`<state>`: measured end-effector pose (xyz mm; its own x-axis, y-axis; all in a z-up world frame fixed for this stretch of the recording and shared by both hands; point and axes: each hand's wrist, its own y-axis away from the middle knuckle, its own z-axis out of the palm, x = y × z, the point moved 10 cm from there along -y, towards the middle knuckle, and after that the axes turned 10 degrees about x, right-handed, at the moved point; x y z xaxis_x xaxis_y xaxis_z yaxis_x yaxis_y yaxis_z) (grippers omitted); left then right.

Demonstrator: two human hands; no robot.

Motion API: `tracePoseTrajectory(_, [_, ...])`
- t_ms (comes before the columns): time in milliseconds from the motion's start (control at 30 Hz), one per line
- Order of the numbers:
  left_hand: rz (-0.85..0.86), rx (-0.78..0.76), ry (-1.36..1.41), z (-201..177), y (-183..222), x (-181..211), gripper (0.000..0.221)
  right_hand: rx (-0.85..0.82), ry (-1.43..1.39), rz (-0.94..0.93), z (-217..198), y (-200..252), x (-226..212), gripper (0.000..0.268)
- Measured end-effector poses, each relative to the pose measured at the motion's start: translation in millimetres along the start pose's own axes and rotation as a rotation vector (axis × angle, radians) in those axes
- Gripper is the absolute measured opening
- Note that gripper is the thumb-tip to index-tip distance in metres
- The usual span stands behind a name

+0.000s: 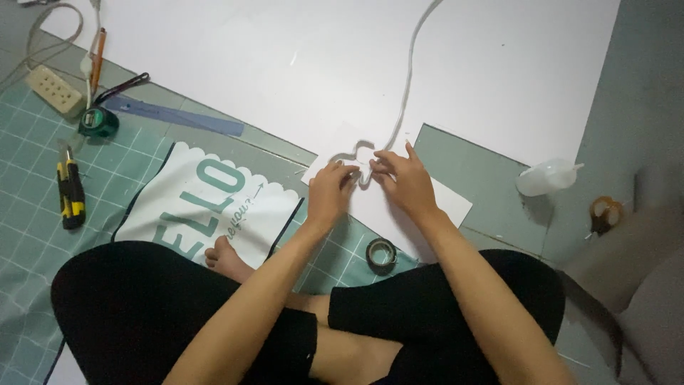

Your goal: The person is applying glue to a white board and carefully pressing a flexible LED strip onto the glue to secure it in a specific shape.

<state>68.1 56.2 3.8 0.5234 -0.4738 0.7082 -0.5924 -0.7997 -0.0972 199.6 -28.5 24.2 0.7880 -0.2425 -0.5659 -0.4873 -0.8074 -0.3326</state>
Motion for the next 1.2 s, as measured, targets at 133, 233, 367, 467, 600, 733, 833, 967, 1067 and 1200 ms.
tracePoseTrajectory(133, [-0.069, 0.055, 0.007, 3, 2, -6, 0.021, -0.022, 0.058, 0.014, 0, -2, -1, 0.04])
tracePoseTrajectory(233, [-0.023, 0.123, -0.091, -3, 6, 10, 0.033, -0.019, 0.081, 0.001, -2, -3, -4, 0.041])
tracePoseTrajectory(367, [-0.165, 0.121, -0.058, -11, 6, 16, 0.034, 0.004, 0.096, -0.006, -5, -5, -7, 0.039])
tracePoseTrajectory(467, [-0.26, 0.103, -0.028, -2, 4, 1, 0.035, 0.019, 0.087, -0.008, -4, -2, -5, 0.036])
tracePoseTrajectory(600, [-0.384, 0.07, -0.014, 10, -4, -17, 0.039, 0.023, 0.102, -0.015, -2, -3, -4, 0.033])
tracePoseTrajectory(733, [-0.417, 0.078, 0.035, 16, -4, -24, 0.037, 0.026, 0.135, -0.019, -2, -4, -4, 0.034])
tracePoseTrajectory(833, [-0.424, 0.101, 0.064, 11, -3, -15, 0.039, 0.017, 0.121, -0.011, -4, -5, -8, 0.036])
tracePoseTrajectory(967, [-0.411, 0.078, 0.008, 8, -3, -11, 0.037, -0.01, 0.079, 0.015, -6, -3, -9, 0.036])
tracePoseTrajectory(1067, [-0.381, 0.055, 0.016, 8, -7, -10, 0.039, -0.062, 0.014, 0.02, -8, -2, -11, 0.04])
tracePoseTrajectory(1200, [-0.357, 0.05, 0.023, -4, -8, 10, 0.038, -0.123, -0.077, 0.093, -19, 0, 8, 0.046])
